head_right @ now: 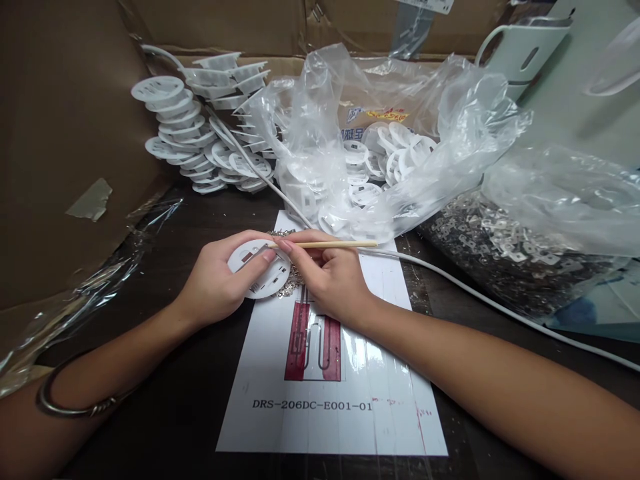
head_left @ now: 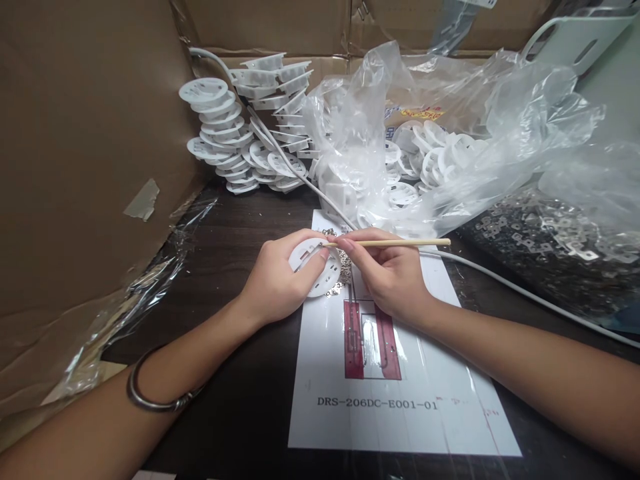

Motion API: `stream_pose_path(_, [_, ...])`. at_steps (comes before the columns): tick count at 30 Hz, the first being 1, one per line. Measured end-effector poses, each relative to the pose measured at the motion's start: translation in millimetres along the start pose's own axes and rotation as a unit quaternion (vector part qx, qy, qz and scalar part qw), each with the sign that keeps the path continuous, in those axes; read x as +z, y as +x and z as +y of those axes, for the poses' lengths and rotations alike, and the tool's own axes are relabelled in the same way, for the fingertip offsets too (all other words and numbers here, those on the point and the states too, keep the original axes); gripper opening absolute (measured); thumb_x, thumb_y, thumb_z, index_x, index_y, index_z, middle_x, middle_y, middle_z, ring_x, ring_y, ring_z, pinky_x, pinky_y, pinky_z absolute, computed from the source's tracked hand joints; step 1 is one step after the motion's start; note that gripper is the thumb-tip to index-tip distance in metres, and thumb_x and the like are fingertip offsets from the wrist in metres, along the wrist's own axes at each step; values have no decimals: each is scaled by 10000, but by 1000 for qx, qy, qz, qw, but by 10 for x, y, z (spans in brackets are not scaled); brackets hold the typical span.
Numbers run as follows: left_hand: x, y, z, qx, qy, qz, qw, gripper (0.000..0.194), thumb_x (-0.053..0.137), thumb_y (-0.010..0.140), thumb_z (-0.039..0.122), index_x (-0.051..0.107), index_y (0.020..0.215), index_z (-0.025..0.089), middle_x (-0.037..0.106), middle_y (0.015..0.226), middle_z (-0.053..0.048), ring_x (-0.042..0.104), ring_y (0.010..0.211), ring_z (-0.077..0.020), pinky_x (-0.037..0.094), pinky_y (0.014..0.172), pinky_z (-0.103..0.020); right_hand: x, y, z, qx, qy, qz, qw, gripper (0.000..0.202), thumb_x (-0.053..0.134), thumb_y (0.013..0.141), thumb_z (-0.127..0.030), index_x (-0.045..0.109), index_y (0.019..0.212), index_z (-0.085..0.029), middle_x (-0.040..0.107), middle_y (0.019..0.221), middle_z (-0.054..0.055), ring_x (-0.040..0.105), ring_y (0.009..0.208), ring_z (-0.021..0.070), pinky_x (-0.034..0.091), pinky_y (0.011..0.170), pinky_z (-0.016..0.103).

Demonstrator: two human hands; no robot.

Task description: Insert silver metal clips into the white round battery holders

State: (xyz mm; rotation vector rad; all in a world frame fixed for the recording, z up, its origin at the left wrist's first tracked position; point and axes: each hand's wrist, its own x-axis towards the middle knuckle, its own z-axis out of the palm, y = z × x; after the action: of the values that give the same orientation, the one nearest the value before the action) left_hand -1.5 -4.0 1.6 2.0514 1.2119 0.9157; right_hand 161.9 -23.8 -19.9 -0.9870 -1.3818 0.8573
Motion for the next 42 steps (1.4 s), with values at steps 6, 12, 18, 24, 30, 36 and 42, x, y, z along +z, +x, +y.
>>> stream_pose_path(6, [-1,3,0,-5,3,2,1000,204,576,852,307,702,965,191,741,959,-36,676,910,-212,536,774,-290,-10,14,-4,9,-6,-8,1000,113,630,865,-211,735,841,-176,705,843,17,645,691,97,514,535,198])
stream_pose_path(12, [3,2,2,-4,2,3,1000,198,573,855,292,704,969,195,743,956,-29,680,906,-198,533,774,-268,-12,4,7,-7,-21,-7,1000,133,618,876,-209,738,822,-194,706,884,23,656,765,116,544,592,211])
stream_pose_path(18, [0,1,1,-4,3,3,1000,198,571,861,293,702,971,194,743,951,-24,679,903,-198,526,771,-268,-10,-4,26,-17,-35,-16,999,177,601,890,-237,735,779,-203,702,944,30,661,839,136,578,701,250])
stream_pose_path(24, [2,-1,1,-3,5,3,1000,199,570,863,293,703,966,187,742,942,-29,678,890,-199,523,744,-265,-10,3,21,-9,-23,-14,1000,145,609,884,-220,731,808,-202,706,924,16,662,835,125,571,702,232])
stream_pose_path(30, [4,-1,-4,-8,17,6,1000,200,574,855,298,710,952,188,745,933,-27,681,872,-198,522,730,-257,-12,-11,25,7,-39,-12,999,159,611,881,-270,716,801,-181,700,946,35,656,798,134,554,626,236])
stream_pose_path(36, [15,-2,15,1,8,8,1000,195,575,849,270,715,961,194,746,912,-17,684,856,-181,522,758,-244,-13,-14,23,-3,-32,-3,999,126,620,871,-242,709,802,-185,700,838,17,652,714,118,536,568,229])
stream_pose_path(42, [8,-3,13,-3,5,13,1000,191,570,853,284,704,950,187,744,936,-26,681,886,-196,521,739,-258,0,-34,31,-35,-6,-5,999,88,625,869,-198,712,874,-204,719,904,11,680,840,135,570,670,251])
